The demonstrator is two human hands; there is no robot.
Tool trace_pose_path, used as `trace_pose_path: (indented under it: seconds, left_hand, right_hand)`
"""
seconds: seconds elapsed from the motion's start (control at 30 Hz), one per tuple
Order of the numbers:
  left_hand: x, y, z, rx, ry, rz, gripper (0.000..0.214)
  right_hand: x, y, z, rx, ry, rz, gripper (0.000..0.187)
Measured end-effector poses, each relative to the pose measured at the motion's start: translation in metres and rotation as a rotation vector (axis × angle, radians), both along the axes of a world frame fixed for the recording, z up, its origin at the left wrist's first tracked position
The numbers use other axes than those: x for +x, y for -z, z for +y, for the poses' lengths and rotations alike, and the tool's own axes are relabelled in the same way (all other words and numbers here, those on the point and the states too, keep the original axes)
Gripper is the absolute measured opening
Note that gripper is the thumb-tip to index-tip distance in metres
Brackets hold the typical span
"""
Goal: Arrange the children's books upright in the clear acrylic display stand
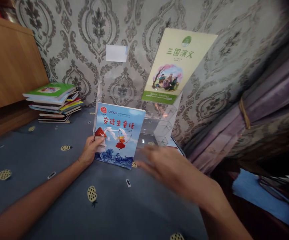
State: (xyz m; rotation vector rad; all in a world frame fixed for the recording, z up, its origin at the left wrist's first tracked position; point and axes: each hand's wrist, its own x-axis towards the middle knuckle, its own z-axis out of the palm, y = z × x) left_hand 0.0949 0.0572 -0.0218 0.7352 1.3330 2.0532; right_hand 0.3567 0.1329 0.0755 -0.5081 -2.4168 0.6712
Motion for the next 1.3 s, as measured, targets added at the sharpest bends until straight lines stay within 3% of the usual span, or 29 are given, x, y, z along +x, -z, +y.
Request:
trace_pose_path:
  seconds: [0.1,0.23,0.33,0.53,0.67,0.83,1.1,1.3]
  left_hand:
    - [0.001,-0.002,0.000,-0.005,0.011,-0.007,0.034]
    - [0.003,-0.003,0.000,0.000,0.006,-0.012,0.038]
    - [0.003,-0.004,0.000,-0.006,-0.002,-0.007,0.044]
    - [0.006,-0.007,-0.002,-0.052,-0.022,-0.021,0.063]
    - [0.008,-0.008,-0.002,-0.067,-0.059,-0.011,0.070]
    - [0.008,-0.005,-0.003,-0.074,-0.037,0.036,0.071]
    - [0.007,-0.005,-0.004,-0.079,-0.009,0.047,0.069]
    - [0.004,-0.002,-0.005,-0.057,0.011,0.068,0.055]
  right_hand:
    - [-0.023,-0.011,0.031,0.051,0.100,0.003,0.035]
    - [-0.044,-0.002,0.040,-0.300,0.002,0.139,0.057]
    - [-0.052,0.001,0.034,-0.523,-0.063,0.245,0.059]
    - [-0.062,-0.015,0.032,-0.585,-0.061,0.399,0.041]
    - [-0.066,-0.016,0.038,-0.618,-0.054,0.396,0.050]
    - [-0.069,-0.005,0.047,-0.765,-0.113,0.380,0.057]
    - [-0.067,0.011,0.049,-0.686,-0.028,0.367,0.055]
    - [-0.053,0.059,0.031,-0.704,-0.131,0.139,0.048]
